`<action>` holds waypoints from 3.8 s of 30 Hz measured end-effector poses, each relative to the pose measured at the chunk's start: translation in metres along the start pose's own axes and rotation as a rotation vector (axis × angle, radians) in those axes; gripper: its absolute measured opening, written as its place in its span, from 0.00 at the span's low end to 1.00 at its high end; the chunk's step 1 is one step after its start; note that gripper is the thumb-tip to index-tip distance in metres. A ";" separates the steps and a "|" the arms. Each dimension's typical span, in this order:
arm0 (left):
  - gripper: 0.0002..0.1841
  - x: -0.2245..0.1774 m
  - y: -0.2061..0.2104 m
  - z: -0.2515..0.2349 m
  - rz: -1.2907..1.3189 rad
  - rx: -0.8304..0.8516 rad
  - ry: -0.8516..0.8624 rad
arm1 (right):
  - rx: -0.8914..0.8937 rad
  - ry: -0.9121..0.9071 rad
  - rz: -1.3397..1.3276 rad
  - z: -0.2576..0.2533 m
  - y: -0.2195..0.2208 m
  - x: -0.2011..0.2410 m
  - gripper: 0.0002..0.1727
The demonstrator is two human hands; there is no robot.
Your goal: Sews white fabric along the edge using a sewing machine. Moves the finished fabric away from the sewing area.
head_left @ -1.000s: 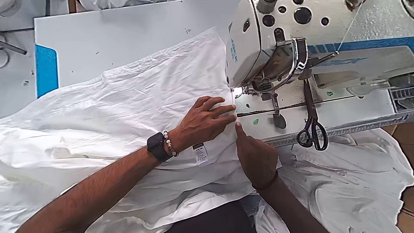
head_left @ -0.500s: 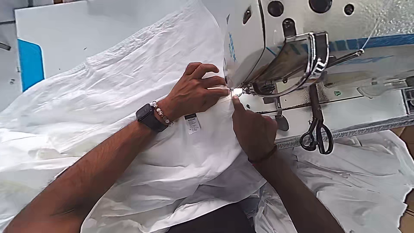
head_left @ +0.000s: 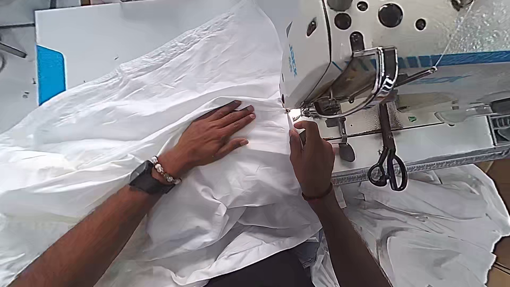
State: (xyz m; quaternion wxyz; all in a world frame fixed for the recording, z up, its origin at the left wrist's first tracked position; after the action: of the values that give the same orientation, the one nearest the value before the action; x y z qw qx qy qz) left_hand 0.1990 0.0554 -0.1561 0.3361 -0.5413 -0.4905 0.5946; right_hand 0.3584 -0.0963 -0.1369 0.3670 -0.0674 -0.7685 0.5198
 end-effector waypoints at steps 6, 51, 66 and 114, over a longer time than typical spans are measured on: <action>0.14 -0.026 -0.041 -0.046 0.181 -0.189 -0.052 | -0.062 0.002 0.055 0.004 0.003 0.009 0.18; 0.20 -0.054 0.000 -0.055 0.059 -0.205 0.140 | -0.005 -0.209 -0.009 -0.004 -0.026 -0.037 0.14; 0.22 -0.038 -0.001 -0.068 -0.007 -0.117 0.283 | -0.209 -0.336 0.229 0.034 0.001 0.018 0.18; 0.15 -0.068 -0.002 -0.053 -0.184 -0.293 0.127 | -0.006 0.249 -0.414 0.071 -0.006 0.002 0.24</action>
State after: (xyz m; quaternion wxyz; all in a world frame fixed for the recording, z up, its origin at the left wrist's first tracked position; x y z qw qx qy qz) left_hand 0.2636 0.0039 -0.1296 0.3368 -0.5739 -0.5971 0.4480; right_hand 0.3131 -0.1514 -0.1444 0.5575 0.0268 -0.7162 0.4190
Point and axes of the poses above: each hand's wrist, its own z-axis away from the middle knuckle, its own y-axis out of the palm, x = y × z, the point moved 9 cm from there along -z, towards the middle knuckle, and after that the axes turned 3 degrees about -y, right-handed, at the moved point
